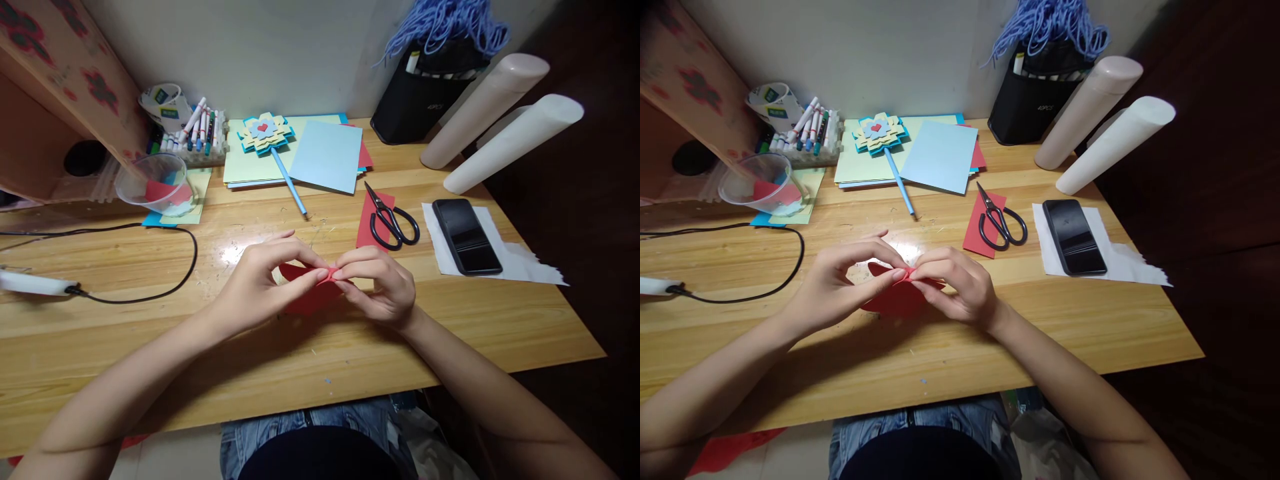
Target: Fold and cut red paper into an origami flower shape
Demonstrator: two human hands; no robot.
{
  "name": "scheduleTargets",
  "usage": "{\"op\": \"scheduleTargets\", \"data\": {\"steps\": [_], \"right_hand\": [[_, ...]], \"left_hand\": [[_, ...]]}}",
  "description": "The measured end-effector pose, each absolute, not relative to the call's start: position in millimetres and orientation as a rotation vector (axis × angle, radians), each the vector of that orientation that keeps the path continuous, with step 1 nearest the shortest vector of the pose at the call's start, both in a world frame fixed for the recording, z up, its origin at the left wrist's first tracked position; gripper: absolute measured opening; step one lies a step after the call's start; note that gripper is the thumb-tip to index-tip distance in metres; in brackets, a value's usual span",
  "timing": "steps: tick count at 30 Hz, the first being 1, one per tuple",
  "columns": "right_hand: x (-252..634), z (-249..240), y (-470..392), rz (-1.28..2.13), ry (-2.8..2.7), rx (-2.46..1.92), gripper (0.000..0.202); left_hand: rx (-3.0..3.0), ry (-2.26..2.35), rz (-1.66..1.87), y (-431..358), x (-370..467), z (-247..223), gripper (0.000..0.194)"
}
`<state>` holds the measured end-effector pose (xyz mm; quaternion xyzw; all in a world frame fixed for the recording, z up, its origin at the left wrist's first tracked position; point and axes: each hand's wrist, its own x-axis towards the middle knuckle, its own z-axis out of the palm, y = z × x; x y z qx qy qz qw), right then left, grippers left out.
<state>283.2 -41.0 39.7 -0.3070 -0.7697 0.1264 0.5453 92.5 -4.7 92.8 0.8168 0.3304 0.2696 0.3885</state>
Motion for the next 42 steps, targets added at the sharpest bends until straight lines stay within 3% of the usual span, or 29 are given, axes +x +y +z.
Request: {"op": "scheduleTargets", "data": {"steps": [19, 32, 42], "right_hand": [[283.1, 40.1, -40.4, 0.303, -1.754, -0.810, 0.019], [281.6, 34.4, -41.4, 0.433, -1.650, -0.823, 0.016], [284.2, 40.0, -39.5, 0.238, -1.800, -0.774, 0.020]], "left_hand": [[2.324, 0.772, 0.964, -7.3, 93.2, 88.4, 0.007], [2.328, 0.784, 0.933, -6.3, 93.0, 86.8, 0.009], [2.356, 0.744, 0.903, -6.0, 92.8, 86.5, 0.008]]}}
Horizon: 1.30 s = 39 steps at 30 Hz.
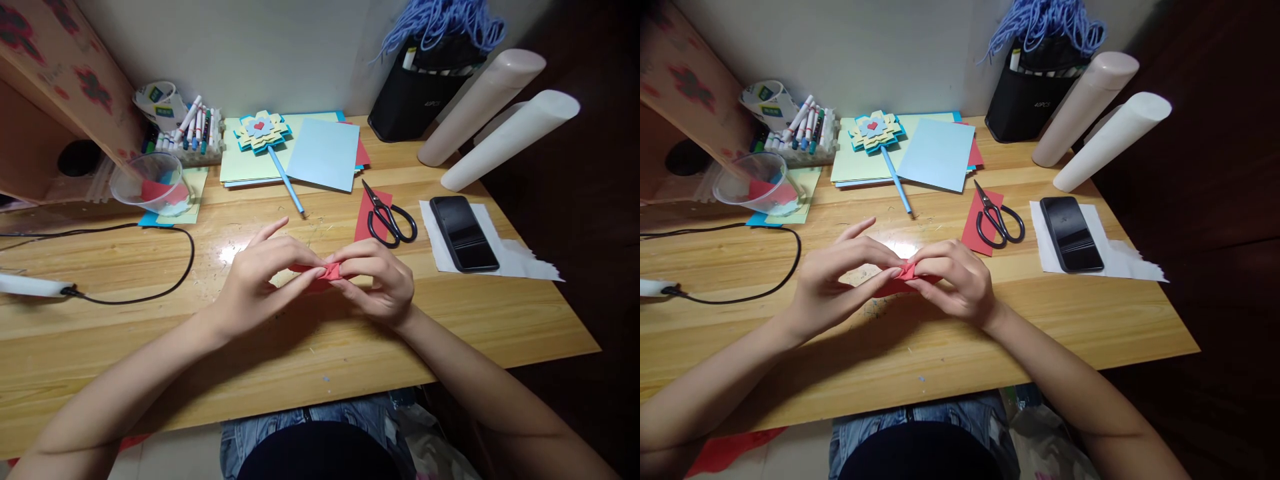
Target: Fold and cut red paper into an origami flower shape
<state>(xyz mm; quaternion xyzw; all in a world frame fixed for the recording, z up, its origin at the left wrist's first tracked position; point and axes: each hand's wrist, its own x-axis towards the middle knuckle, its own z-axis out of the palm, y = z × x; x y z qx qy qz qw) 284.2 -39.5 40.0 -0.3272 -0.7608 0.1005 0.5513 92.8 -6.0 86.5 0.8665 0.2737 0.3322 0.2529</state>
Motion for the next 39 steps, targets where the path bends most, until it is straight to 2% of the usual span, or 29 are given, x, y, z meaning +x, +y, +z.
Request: {"op": "scheduleTargets", "data": {"steps": [14, 18, 24, 31, 39], "right_hand": [[287.1, 36.0, -36.0, 0.138, -1.909, -0.783, 0.020], [284.9, 35.1, -37.1, 0.230, -1.827, -0.831, 0.019], [281.5, 38.3, -40.3, 0.259, -1.786, -0.861, 0.018], [279.6, 37.9, -42.9, 0.346, -1.695, -0.869, 0.021], [282.0, 40.5, -42.4, 0.231, -1.804, -0.882, 0.023]], "left_hand": [[2.328, 0.769, 0.797, -5.8, 93.5, 87.0, 0.008], [2.310, 0.766, 0.835, -5.9, 94.8, 83.8, 0.018], [2.300, 0.781, 0.917, -7.2, 94.2, 79.8, 0.005], [2.305, 0.768, 0.994, -7.6, 93.2, 76.8, 0.005], [2.247, 0.767, 1.010, -6.0, 94.4, 71.3, 0.004]]}}
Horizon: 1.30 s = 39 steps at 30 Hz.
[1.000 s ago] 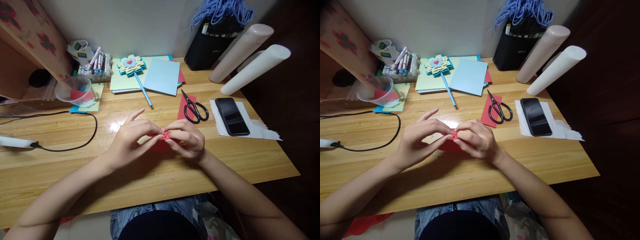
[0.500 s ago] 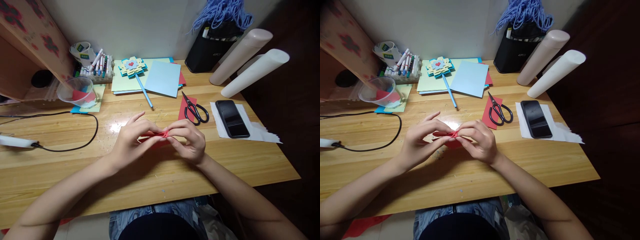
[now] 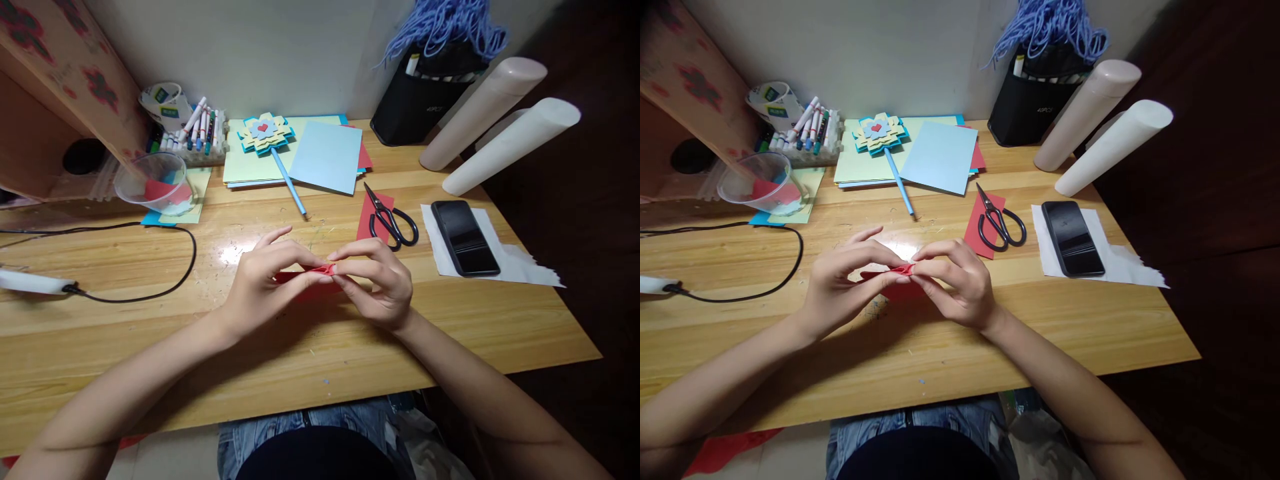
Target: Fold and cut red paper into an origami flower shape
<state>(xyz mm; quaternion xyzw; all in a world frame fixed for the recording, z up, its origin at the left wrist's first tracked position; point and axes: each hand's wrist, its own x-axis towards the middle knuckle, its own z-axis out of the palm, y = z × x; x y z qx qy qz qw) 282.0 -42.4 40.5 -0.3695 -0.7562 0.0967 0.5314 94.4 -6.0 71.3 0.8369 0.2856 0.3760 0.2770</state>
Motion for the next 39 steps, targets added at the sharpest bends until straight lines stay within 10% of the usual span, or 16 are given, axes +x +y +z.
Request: {"op": "scheduleTargets", "data": {"steps": [39], "right_hand": [[230.8, 36.4, -19.3, 0.604, -1.834, -1.006, 0.011]], "left_hand": [[2.556, 1.043, 1.477, -1.4, 52.1, 16.1, 0.013]]}}
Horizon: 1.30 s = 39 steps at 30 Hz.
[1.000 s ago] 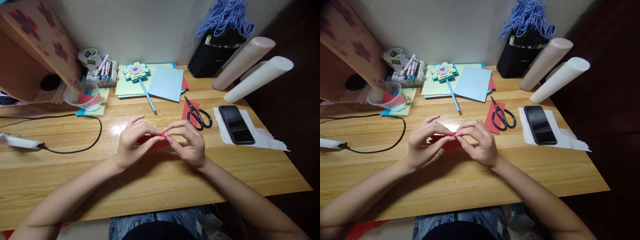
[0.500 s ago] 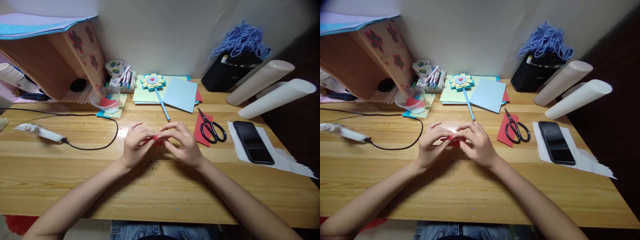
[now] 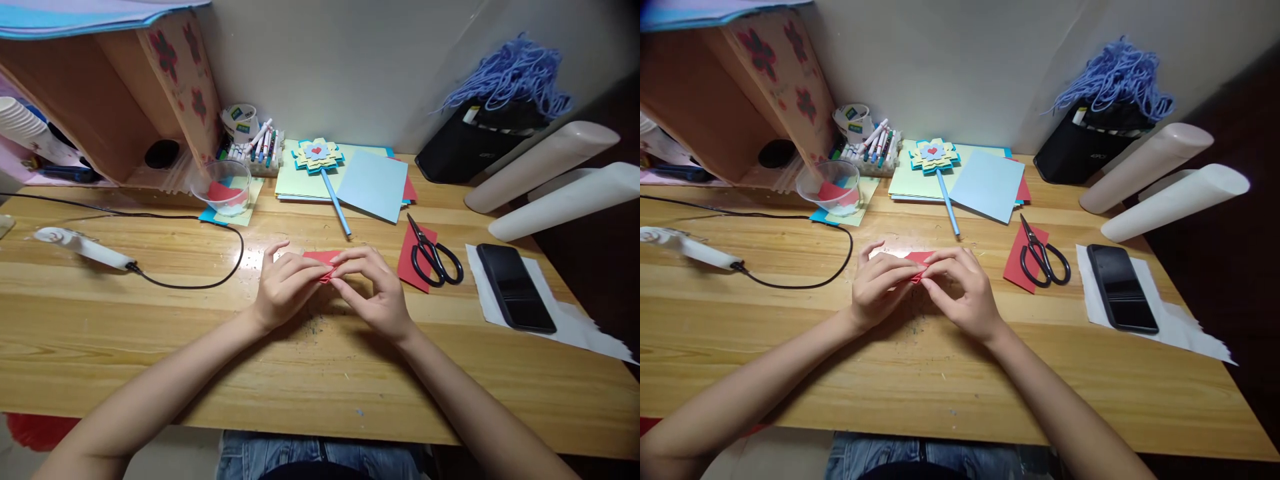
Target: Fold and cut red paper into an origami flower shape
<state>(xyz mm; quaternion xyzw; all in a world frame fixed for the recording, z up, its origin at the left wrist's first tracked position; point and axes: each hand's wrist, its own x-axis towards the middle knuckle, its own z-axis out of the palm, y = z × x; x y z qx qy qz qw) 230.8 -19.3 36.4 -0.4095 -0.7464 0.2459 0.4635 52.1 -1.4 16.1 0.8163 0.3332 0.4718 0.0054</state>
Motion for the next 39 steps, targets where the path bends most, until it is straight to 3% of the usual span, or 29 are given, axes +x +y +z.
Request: {"op": "scheduleTargets", "data": {"steps": [6, 12, 23, 39], "right_hand": [[233.7, 34.8, -20.0, 0.699, -1.761, -0.997, 0.010], [239.6, 35.0, -19.1, 0.542, -1.854, -1.026, 0.019], [239.0, 33.0, -18.9, 0.386, -1.924, -0.939, 0.014], [230.6, 29.3, -27.1, 0.439, -1.774, -0.850, 0.021]], "left_hand": [[2.596, 1.003, 1.457, 2.1, 52.6, 8.6, 0.015], [2.570, 1.032, 1.436, 4.2, 53.5, 7.7, 0.018], [2.530, 0.982, 1.487, 1.2, 53.7, 10.5, 0.011], [2.493, 0.986, 1.602, -7.0, 55.2, 15.9, 0.008]]}}
